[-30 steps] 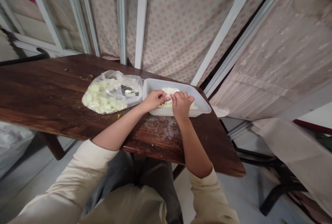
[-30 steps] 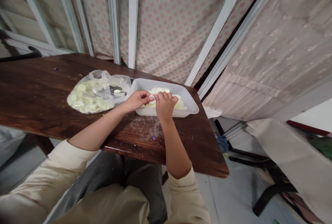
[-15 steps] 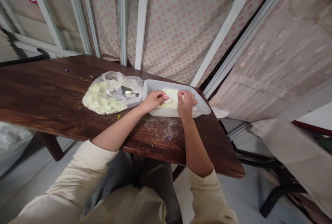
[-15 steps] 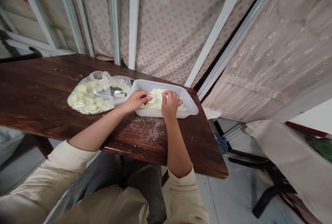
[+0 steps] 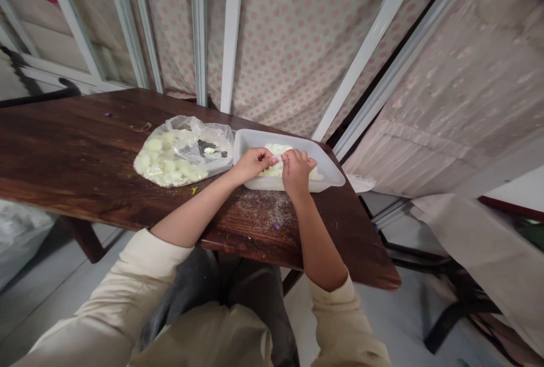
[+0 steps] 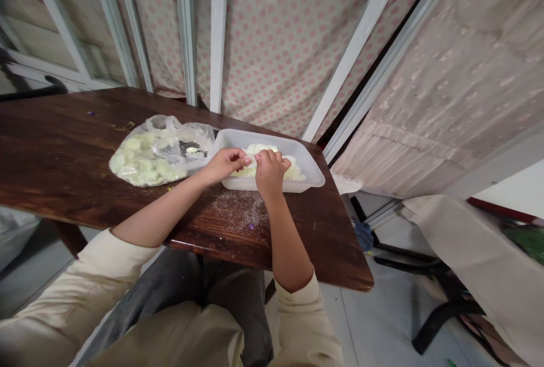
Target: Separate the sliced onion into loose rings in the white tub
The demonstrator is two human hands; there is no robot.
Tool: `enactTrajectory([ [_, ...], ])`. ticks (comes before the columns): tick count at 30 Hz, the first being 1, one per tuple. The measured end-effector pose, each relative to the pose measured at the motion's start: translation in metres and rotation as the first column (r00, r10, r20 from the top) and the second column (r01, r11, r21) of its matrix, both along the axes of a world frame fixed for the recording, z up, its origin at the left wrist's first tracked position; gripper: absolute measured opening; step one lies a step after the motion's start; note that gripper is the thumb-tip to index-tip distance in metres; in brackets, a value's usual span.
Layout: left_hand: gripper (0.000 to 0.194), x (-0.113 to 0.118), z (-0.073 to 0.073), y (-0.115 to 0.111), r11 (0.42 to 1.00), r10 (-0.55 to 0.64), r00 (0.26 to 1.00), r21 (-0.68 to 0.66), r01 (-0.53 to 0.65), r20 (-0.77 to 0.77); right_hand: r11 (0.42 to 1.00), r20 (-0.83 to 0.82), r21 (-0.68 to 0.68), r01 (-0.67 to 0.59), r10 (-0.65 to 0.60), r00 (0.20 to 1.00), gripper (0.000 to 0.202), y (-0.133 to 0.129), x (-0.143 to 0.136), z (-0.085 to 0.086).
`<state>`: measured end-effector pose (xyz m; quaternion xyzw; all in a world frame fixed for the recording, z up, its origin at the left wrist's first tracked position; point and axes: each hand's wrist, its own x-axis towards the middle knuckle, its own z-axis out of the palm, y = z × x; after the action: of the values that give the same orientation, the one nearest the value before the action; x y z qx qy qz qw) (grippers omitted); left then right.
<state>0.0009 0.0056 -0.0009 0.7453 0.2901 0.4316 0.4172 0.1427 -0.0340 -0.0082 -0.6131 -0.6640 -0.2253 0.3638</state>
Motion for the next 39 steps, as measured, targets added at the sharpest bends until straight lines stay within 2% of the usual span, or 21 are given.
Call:
enactTrajectory([
  [3,0.033,-0.002,0.001,0.002,0.999,0.017,1.0,0.047,-0.016,-0.009,0.997,-0.086,0.038,0.061,-0.058,0.995,0.028,0.001,0.006,0.0],
  [5,0.038,-0.01,0.004,0.007,0.989,0.074,0.997,0.13,-0.068,-0.039,0.992,-0.194,0.063,0.113,-0.099,0.976,0.026,0.002,0.013,0.001],
  [6,0.04,-0.016,0.006,0.012,0.973,0.153,0.986,0.188,-0.138,-0.071,0.988,-0.25,0.073,0.138,-0.116,0.961,0.025,0.003,0.017,0.001],
  [7,0.04,-0.024,0.007,0.018,0.931,0.286,0.953,0.264,-0.251,-0.102,0.984,-0.3,0.083,0.159,-0.128,0.945,0.025,0.003,0.02,0.002],
  [8,0.039,-0.033,0.007,0.024,0.87,0.43,0.889,0.334,-0.362,-0.156,0.98,-0.343,0.092,0.175,-0.134,0.93,0.025,0.003,0.022,0.002],
  [10,0.037,-0.053,0.004,0.037,0.701,0.705,0.662,0.39,-0.598,-0.252,0.977,-0.403,0.106,0.187,-0.13,0.906,0.025,0.004,0.024,0.003],
  [12,0.032,-0.071,-0.006,0.05,0.571,0.816,0.432,0.416,-0.708,-0.385,0.977,-0.433,0.108,0.183,-0.119,0.893,0.025,0.004,0.024,0.003],
  [13,0.033,-0.079,-0.012,0.056,0.542,0.816,0.343,0.407,-0.735,-0.466,0.978,-0.442,0.104,0.179,-0.115,0.889,0.025,0.004,0.024,0.003],
  [14,0.036,-0.084,-0.02,0.061,0.543,0.79,0.293,0.393,-0.742,-0.539,0.98,-0.448,0.098,0.176,-0.114,0.887,0.025,0.004,0.023,0.002],
  [16,0.041,-0.09,-0.034,0.07,0.572,0.721,0.248,0.354,-0.74,-0.647,0.982,-0.451,0.084,0.168,-0.113,0.885,0.026,0.004,0.022,0.002],
  [20,0.047,-0.09,-0.05,0.083,0.737,0.553,0.322,0.27,-0.62,-0.769,0.986,-0.466,0.058,0.158,-0.113,0.877,0.028,0.005,0.023,0.001],
  [21,0.045,-0.089,-0.051,0.085,0.76,0.531,0.339,0.259,-0.597,-0.777,0.987,-0.472,0.054,0.154,-0.111,0.875,0.029,0.005,0.023,0.001],
  [23,0.04,-0.089,-0.05,0.087,0.771,0.529,0.35,0.264,-0.58,-0.773,0.988,-0.477,0.053,0.145,-0.102,0.873,0.029,0.005,0.024,0.001],
  [25,0.038,-0.09,-0.048,0.088,0.756,0.551,0.34,0.284,-0.589,-0.762,0.989,-0.477,0.056,0.138,-0.095,0.874,0.029,0.006,0.025,0.0],
  [32,0.035,-0.089,-0.039,0.078,0.65,0.653,0.291,0.32,-0.69,-0.699,0.99,-0.461,0.038,0.139,-0.106,0.881,0.03,0.006,0.025,0.0],
  [33,0.036,-0.088,-0.035,0.075,0.628,0.679,0.284,0.335,-0.702,-0.677,0.99,-0.46,0.043,0.137,-0.103,0.882,0.03,0.006,0.025,0.001],
  [35,0.036,-0.085,-0.025,0.066,0.55,0.774,0.252,0.418,-0.723,-0.581,0.99,-0.46,0.054,0.133,-0.094,0.883,0.032,0.006,0.024,0.001],
  [37,0.033,-0.083,-0.014,0.057,0.499,0.85,0.29,0.498,-0.709,-0.439,0.99,-0.458,0.06,0.124,-0.083,0.885,0.033,0.005,0.024,0.002],
  [39,0.032,-0.078,-0.006,0.051,0.541,0.841,0.416,0.502,-0.675,-0.347,0.991,-0.453,0.062,0.117,-0.077,0.888,0.033,0.004,0.022,0.002],
])
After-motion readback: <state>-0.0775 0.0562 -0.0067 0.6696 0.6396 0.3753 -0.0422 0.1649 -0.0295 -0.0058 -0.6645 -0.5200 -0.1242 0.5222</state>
